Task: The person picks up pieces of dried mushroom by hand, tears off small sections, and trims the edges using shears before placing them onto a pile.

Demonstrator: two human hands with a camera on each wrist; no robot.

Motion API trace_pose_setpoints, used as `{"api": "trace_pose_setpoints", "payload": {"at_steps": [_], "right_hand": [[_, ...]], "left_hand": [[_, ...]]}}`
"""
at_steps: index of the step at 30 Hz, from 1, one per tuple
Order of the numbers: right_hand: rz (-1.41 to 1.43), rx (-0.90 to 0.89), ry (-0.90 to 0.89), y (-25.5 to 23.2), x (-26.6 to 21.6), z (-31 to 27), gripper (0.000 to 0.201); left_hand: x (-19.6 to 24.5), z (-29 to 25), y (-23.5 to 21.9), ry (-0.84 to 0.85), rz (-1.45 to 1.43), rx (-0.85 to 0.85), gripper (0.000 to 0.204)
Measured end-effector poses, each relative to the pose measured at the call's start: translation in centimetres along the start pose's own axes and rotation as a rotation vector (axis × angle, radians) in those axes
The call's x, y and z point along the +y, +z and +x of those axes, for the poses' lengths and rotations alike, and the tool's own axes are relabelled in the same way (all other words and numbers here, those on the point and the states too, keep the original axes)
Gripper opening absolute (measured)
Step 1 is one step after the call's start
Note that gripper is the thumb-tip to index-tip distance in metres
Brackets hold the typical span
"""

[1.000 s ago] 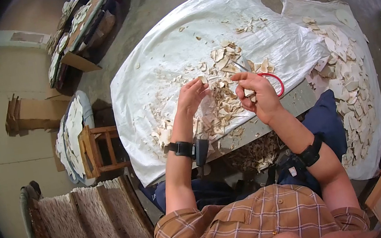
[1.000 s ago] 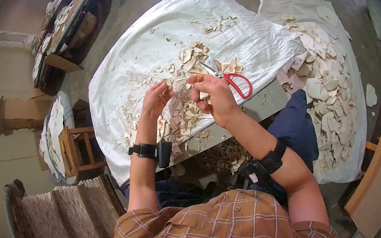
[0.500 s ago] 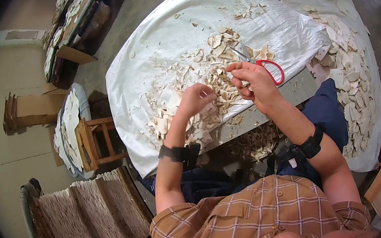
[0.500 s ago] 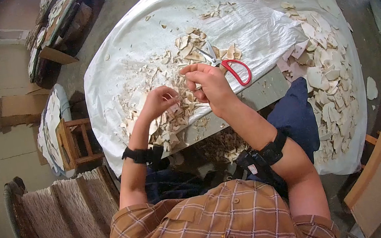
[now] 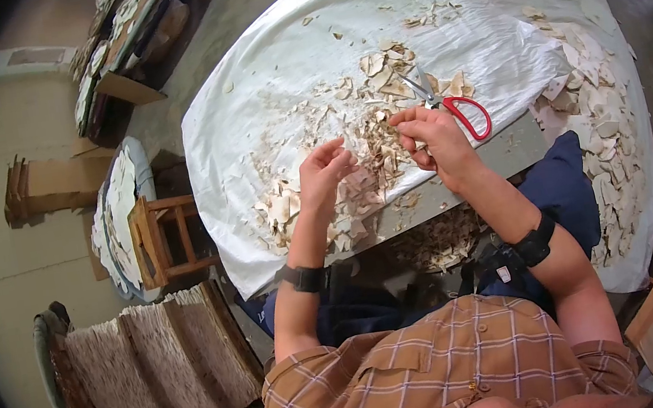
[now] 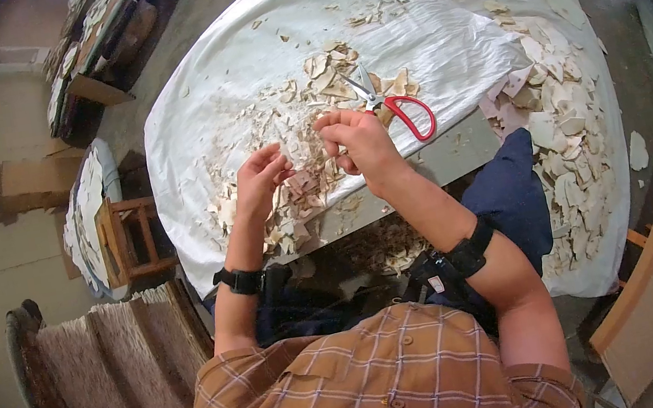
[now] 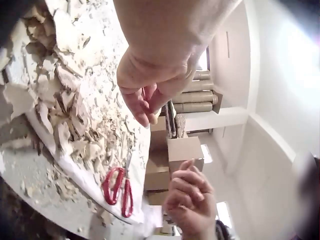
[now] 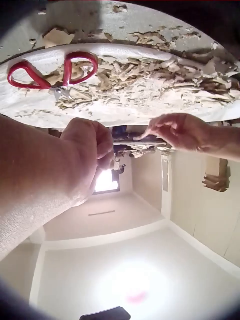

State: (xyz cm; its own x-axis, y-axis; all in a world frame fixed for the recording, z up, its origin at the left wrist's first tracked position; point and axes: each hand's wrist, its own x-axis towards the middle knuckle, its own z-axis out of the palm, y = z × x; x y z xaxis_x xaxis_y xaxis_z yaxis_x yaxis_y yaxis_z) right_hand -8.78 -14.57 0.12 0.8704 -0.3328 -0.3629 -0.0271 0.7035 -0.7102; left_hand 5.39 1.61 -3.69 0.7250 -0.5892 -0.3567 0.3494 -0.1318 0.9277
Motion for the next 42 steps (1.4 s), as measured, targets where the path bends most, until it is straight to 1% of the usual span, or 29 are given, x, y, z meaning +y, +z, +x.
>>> {"api": "trace_pose_setpoints", "payload": {"at_steps": [2,4,5,6,8,9,10,11,13,14,16,18,19,20,21,22,23,24,26,27,31,33,34,36,37,38,39,40,42], "right_hand": [[-0.057,-0.012,0.028,0.1,0.7,0.2,0.015],[-0.118,-0.020,0.052,0.4,1.5,0.3,0.015],[-0.200,-0.026,0.069,0.7,1.9,0.3,0.016],[-0.281,-0.032,0.090,1.0,2.4,0.2,0.018],[-0.354,-0.087,0.082,0.8,3.4,0.3,0.018],[-0.374,-0.141,0.099,0.7,3.8,0.4,0.018],[-0.394,-0.198,0.118,1.0,3.9,0.3,0.018],[-0.402,-0.147,0.150,1.3,3.9,0.1,0.020],[-0.326,-0.202,0.198,0.9,4.0,0.4,0.023],[-0.244,-0.250,0.235,0.7,4.1,0.4,0.026],[-0.296,-0.240,0.219,1.2,4.1,0.1,0.027],[-0.411,-0.321,0.121,1.1,4.3,0.0,0.024],[-0.411,-0.318,0.120,1.1,4.3,0.0,0.024],[-0.487,-0.296,0.035,1.0,4.3,0.1,0.022],[-0.563,-0.274,-0.050,1.0,4.4,0.1,0.021],[-0.564,-0.273,-0.051,1.0,4.5,0.1,0.021],[-0.636,-0.253,-0.156,1.0,4.6,0.1,0.020],[-0.708,-0.232,-0.261,1.0,4.7,0.1,0.019],[-0.764,-0.226,-0.299,1.1,4.6,-0.1,0.019],[-0.820,-0.218,-0.337,1.2,4.6,-0.2,0.018],[-0.831,-0.195,-0.314,1.3,4.8,-0.5,0.019],[-1.120,-0.290,-0.328,0.8,4.8,-0.2,0.020],[-1.120,-0.290,-0.327,0.6,4.6,-0.1,0.020],[-0.462,-0.409,0.157,0.3,4.4,0.0,0.020],[-0.462,-0.411,0.159,0.0,4.5,0.1,0.020],[-0.260,-0.420,0.182,-0.3,4.6,0.2,0.020],[-0.059,-0.425,0.204,-0.3,4.6,0.3,0.020],[-0.060,-0.426,0.204,-0.4,4.5,0.5,0.020],[0.320,-0.031,0.177,-0.3,3.9,1.1,0.027]], "left_hand": [[0.4,-1.3,-0.3,-0.055,-0.100,0.049,0.017],[0.6,-2.7,-0.3,0.067,-0.082,0.027,0.017],[0.6,-3.3,-0.1,0.155,0.012,0.061,0.013],[0.6,-3.6,-0.1,0.155,0.004,0.059,0.013],[0.6,-3.9,0.1,0.788,0.608,0.134,0.011],[1.4,-4.2,0.6,0.975,0.751,0.166,0.014],[1.8,-4.6,1.0,0.973,0.745,0.178,0.014],[2.1,-5.0,1.3,1.060,0.822,0.173,0.014],[2.5,-5.5,1.3,1.190,0.910,0.135,0.015],[2.4,-5.6,1.0,1.185,0.910,0.138,0.015],[2.2,-5.7,0.8,1.155,0.896,0.095,0.015],[2.3,-5.8,1.0,1.120,0.857,0.063,0.016],[2.4,-5.8,1.1,1.087,0.818,0.030,0.017],[2.3,-6.0,1.7,1.088,0.816,0.028,0.017],[2.2,-6.2,2.5,0.822,0.510,0.074,0.015],[2.2,-6.3,3.0,0.550,0.210,0.115,0.014],[1.4,-5.9,2.0,0.391,0.142,-0.001,0.010],[1.0,-5.8,1.8,0.392,0.142,-0.001,0.010],[0.4,-5.7,1.4,0.162,0.116,-0.161,0.012],[0.3,-5.7,1.3,0.161,0.116,-0.160,0.012],[-0.1,-5.5,1.1,0.077,0.057,-0.144,0.011],[-0.3,-5.7,1.1,0.136,0.319,-0.255,0.011],[-0.2,-5.6,1.0,0.135,0.319,-0.255,0.011],[0.2,-5.6,0.9,-0.159,-0.145,-0.404,0.011],[0.7,-5.8,1.2,-0.178,-0.192,-0.439,0.012],[0.5,-5.6,1.1,-0.178,-0.192,-0.437,0.012],[0.2,-5.4,0.9,-0.189,-0.303,-0.449,0.012],[0.0,-5.2,0.8,-0.199,-0.415,-0.462,0.012],[-0.4,-5.1,0.9,-0.201,-0.405,-0.435,0.012]]}}
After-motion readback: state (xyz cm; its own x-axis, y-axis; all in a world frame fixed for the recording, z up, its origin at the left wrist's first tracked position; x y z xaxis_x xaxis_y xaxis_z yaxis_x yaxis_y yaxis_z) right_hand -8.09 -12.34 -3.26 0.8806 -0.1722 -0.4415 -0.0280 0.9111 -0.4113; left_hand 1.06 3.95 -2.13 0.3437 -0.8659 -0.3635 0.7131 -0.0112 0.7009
